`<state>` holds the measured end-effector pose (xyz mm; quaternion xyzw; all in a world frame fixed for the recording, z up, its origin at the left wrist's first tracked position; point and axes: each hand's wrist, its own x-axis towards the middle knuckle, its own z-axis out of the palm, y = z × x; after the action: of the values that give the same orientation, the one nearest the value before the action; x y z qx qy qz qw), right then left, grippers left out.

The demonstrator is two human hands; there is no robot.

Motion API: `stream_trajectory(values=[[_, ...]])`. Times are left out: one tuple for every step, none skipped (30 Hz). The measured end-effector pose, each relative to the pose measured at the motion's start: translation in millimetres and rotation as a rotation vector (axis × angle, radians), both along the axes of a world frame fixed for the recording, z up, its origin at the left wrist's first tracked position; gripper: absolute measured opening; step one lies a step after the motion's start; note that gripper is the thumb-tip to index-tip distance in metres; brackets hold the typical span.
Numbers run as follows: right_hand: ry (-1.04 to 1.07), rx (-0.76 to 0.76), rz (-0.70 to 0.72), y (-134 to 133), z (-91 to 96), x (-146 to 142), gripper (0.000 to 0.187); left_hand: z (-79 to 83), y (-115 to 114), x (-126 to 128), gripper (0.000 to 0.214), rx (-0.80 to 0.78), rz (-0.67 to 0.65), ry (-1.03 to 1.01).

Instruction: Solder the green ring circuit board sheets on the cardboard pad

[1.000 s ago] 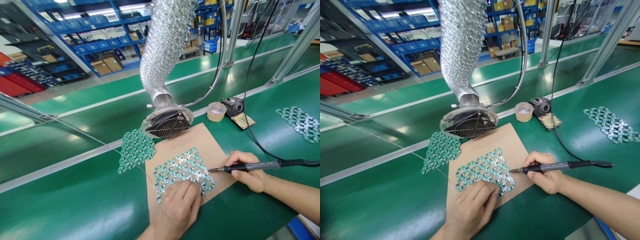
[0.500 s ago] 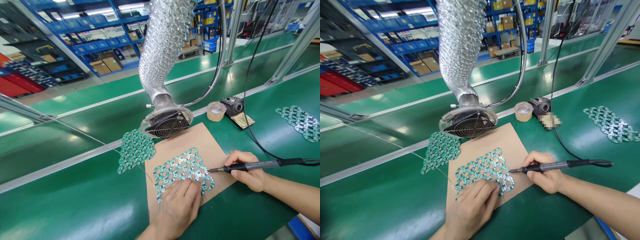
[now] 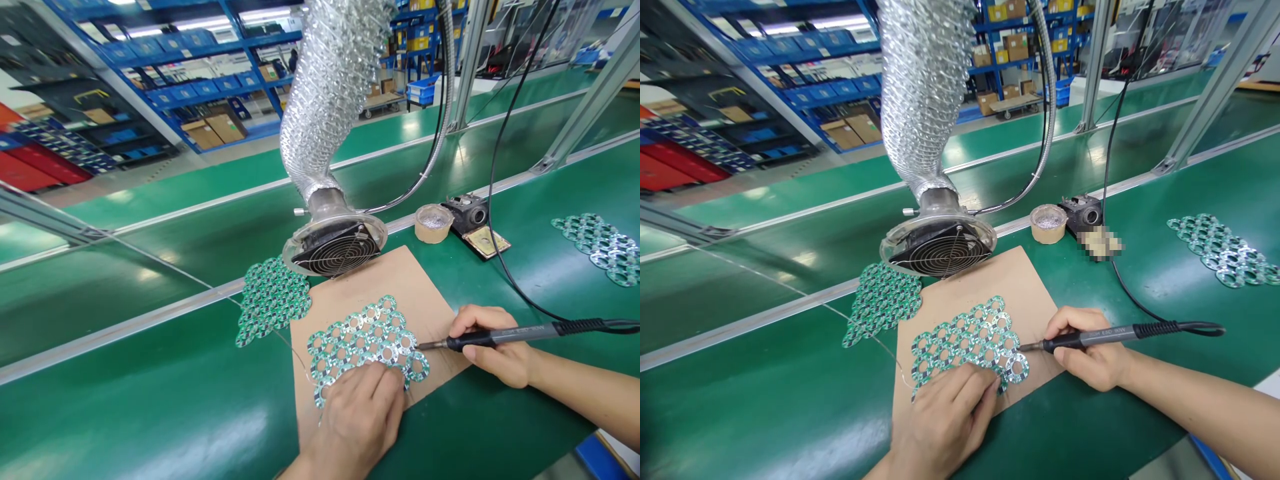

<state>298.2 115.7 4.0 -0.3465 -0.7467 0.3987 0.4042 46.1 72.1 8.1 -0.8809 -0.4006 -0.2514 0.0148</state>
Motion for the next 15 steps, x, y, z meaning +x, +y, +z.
stream_trajectory(values=[[0.001,0.0,-0.001,-0.1,0.0,0.0,0.01,0.5,0.3,0.5,0.013,0.008,0.003,0.013],[0.002,-0.001,-0.002,-0.3,0.1,-0.1,0.01,1.1,0.6,1.1,0.013,0.017,0.006,0.026],[0.003,-0.002,-0.004,-0.5,0.2,-0.2,0.01,1.7,1.0,1.8,0.014,0.024,0.011,0.038],[0.004,-0.003,-0.005,-0.8,0.4,-0.3,0.01,2.4,1.4,2.5,0.014,0.029,0.016,0.048],[0.005,-0.004,-0.005,-1.0,0.5,-0.4,0.01,3.0,1.8,3.3,0.014,0.034,0.02,0.053],[0.005,-0.004,-0.003,-1.2,0.6,-0.4,0.01,3.4,2.2,4.0,0.014,0.038,0.022,0.055],[0.005,-0.004,-0.003,-1.4,0.7,-0.4,0.01,3.7,2.6,4.7,0.013,0.041,0.02,0.055],[0.004,-0.004,-0.001,-1.7,0.8,-0.2,0.01,3.9,2.8,5.1,0.012,0.044,0.015,0.054],[0.003,-0.003,-0.001,-1.9,0.8,0.2,0.01,3.8,3.0,5.3,0.012,0.042,0.012,0.053],[0.003,-0.001,-0.002,-2.2,0.8,0.7,0.01,3.7,3.0,5.2,0.012,0.038,0.011,0.049],[0.002,0.002,-0.005,-2.4,0.8,1.3,0.011,3.4,2.8,4.7,0.012,0.028,0.013,0.042],[0.002,0.005,-0.009,-2.5,0.7,2.0,0.011,3.1,2.7,3.8,0.012,0.014,0.017,0.029],[0.0,0.008,-0.016,-2.6,0.6,2.8,0.012,2.7,2.6,2.7,0.012,-0.001,0.024,0.008],[-0.004,0.01,-0.026,-2.5,0.3,3.5,0.012,2.3,2.6,1.3,0.011,-0.02,0.03,-0.017],[-0.009,0.011,-0.037,-2.3,-0.2,4.1,0.012,1.9,2.9,-0.1,0.011,-0.037,0.037,-0.042]])
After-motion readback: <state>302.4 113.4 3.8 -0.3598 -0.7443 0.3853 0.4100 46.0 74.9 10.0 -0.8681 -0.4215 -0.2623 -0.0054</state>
